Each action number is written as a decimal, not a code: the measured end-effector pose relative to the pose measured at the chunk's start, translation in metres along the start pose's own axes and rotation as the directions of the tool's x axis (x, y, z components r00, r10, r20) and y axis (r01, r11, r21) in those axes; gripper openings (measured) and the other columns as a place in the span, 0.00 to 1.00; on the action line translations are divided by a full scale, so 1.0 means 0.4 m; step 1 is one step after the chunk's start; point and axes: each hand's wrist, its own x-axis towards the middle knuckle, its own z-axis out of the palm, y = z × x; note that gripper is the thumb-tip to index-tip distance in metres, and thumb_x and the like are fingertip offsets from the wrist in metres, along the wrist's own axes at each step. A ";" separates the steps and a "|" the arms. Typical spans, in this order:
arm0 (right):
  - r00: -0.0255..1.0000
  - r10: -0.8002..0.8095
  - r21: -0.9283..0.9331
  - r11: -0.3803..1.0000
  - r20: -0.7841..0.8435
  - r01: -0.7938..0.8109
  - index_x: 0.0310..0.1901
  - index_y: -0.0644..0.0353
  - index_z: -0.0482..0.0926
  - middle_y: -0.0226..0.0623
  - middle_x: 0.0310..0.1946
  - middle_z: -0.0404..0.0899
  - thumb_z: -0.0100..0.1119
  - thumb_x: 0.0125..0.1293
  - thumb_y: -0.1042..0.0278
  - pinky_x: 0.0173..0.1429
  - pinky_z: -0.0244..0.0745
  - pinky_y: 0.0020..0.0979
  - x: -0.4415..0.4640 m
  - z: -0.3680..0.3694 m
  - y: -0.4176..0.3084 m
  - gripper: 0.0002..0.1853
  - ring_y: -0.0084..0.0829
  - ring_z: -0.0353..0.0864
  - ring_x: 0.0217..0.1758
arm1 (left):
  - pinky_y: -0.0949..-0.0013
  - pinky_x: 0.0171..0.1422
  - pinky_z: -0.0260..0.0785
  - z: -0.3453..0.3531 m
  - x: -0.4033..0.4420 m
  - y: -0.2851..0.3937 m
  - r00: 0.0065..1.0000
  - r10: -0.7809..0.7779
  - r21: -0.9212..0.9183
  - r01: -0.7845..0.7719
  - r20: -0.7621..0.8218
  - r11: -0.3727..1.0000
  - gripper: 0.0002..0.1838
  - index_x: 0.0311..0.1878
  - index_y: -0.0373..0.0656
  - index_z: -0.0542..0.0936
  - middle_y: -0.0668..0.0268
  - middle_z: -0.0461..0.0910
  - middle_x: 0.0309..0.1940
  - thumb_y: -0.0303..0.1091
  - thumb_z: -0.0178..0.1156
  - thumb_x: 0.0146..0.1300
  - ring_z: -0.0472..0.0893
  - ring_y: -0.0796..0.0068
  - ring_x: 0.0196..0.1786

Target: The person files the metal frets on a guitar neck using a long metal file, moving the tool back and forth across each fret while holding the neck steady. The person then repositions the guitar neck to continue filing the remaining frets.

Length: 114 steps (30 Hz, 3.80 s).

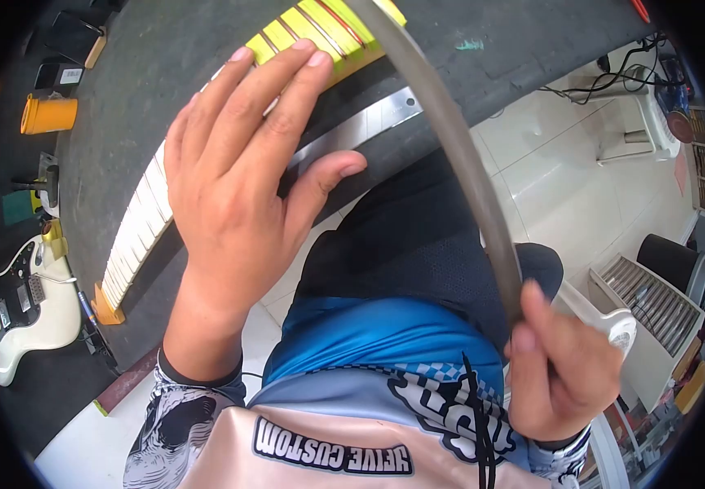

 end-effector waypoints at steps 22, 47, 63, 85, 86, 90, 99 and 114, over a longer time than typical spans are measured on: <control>0.998 -0.021 -0.220 0.975 0.067 0.035 0.58 0.64 0.86 0.41 0.23 0.83 0.66 0.54 0.84 0.25 0.68 0.31 -0.056 0.015 -0.052 0.26 0.33 0.78 0.18 | 0.55 0.73 0.64 0.000 0.001 -0.001 1.000 0.009 0.003 -0.009 0.005 1.000 0.33 0.67 0.47 0.82 0.61 0.81 0.66 0.50 0.72 0.61 0.76 0.53 0.72; 0.994 0.092 0.004 0.996 0.066 -0.092 0.54 0.66 0.87 0.43 0.23 0.83 0.65 0.58 0.82 0.29 0.72 0.31 -0.120 -0.002 -0.008 0.20 0.36 0.79 0.20 | 0.55 0.71 0.66 0.007 0.001 -0.002 0.999 0.027 0.003 -0.027 -0.040 1.000 0.32 0.67 0.45 0.82 0.60 0.82 0.64 0.47 0.73 0.61 0.77 0.52 0.70; 0.997 -0.036 -0.224 0.973 0.069 0.051 0.59 0.62 0.85 0.42 0.23 0.81 0.66 0.60 0.84 0.24 0.68 0.31 0.024 0.053 -0.051 0.23 0.33 0.75 0.17 | 0.55 0.73 0.65 0.000 0.003 0.003 1.000 0.010 0.002 -0.010 -0.006 1.000 0.33 0.68 0.47 0.82 0.61 0.81 0.65 0.48 0.73 0.60 0.76 0.53 0.71; 0.994 0.110 -0.045 0.993 0.011 -0.109 0.53 0.66 0.87 0.36 0.18 0.79 0.65 0.59 0.81 0.28 0.69 0.29 -0.142 -0.021 -0.016 0.19 0.30 0.76 0.18 | 0.56 0.73 0.64 0.003 0.002 0.002 1.000 0.000 -0.006 0.000 -0.002 1.000 0.34 0.67 0.46 0.82 0.61 0.81 0.65 0.50 0.72 0.60 0.76 0.52 0.71; 0.995 0.101 -0.054 0.994 0.018 -0.100 0.54 0.65 0.87 0.37 0.18 0.80 0.65 0.59 0.81 0.28 0.69 0.29 -0.142 -0.022 -0.014 0.19 0.31 0.76 0.19 | 0.56 0.73 0.64 0.003 0.002 0.001 1.000 0.001 -0.006 -0.001 -0.002 1.000 0.34 0.67 0.46 0.82 0.61 0.81 0.65 0.51 0.72 0.60 0.76 0.52 0.71; 0.994 0.103 -0.059 0.993 0.044 -0.100 0.54 0.64 0.87 0.39 0.20 0.81 0.66 0.59 0.81 0.29 0.70 0.30 -0.151 -0.026 -0.017 0.19 0.32 0.77 0.19 | 0.56 0.73 0.63 -0.002 0.004 0.003 1.000 -0.006 -0.009 0.006 0.015 1.000 0.34 0.68 0.46 0.81 0.61 0.81 0.66 0.50 0.72 0.60 0.75 0.52 0.71; 0.995 0.041 -0.136 0.990 0.093 -0.028 0.57 0.63 0.85 0.42 0.24 0.83 0.66 0.57 0.81 0.29 0.72 0.32 -0.164 -0.026 -0.029 0.23 0.35 0.77 0.18 | 0.56 0.73 0.63 -0.003 0.004 0.003 1.000 -0.004 -0.004 0.004 0.025 1.000 0.33 0.68 0.46 0.81 0.61 0.81 0.66 0.51 0.71 0.61 0.75 0.52 0.71; 0.998 -0.028 -0.129 0.991 -0.057 0.020 0.57 0.65 0.86 0.36 0.21 0.81 0.63 0.65 0.84 0.26 0.69 0.24 0.220 0.124 -0.047 0.18 0.21 0.77 0.19 | 0.55 0.73 0.63 -0.007 0.008 0.000 0.999 0.001 -0.026 0.000 0.038 1.000 0.35 0.67 0.42 0.81 0.60 0.81 0.65 0.51 0.71 0.61 0.75 0.49 0.71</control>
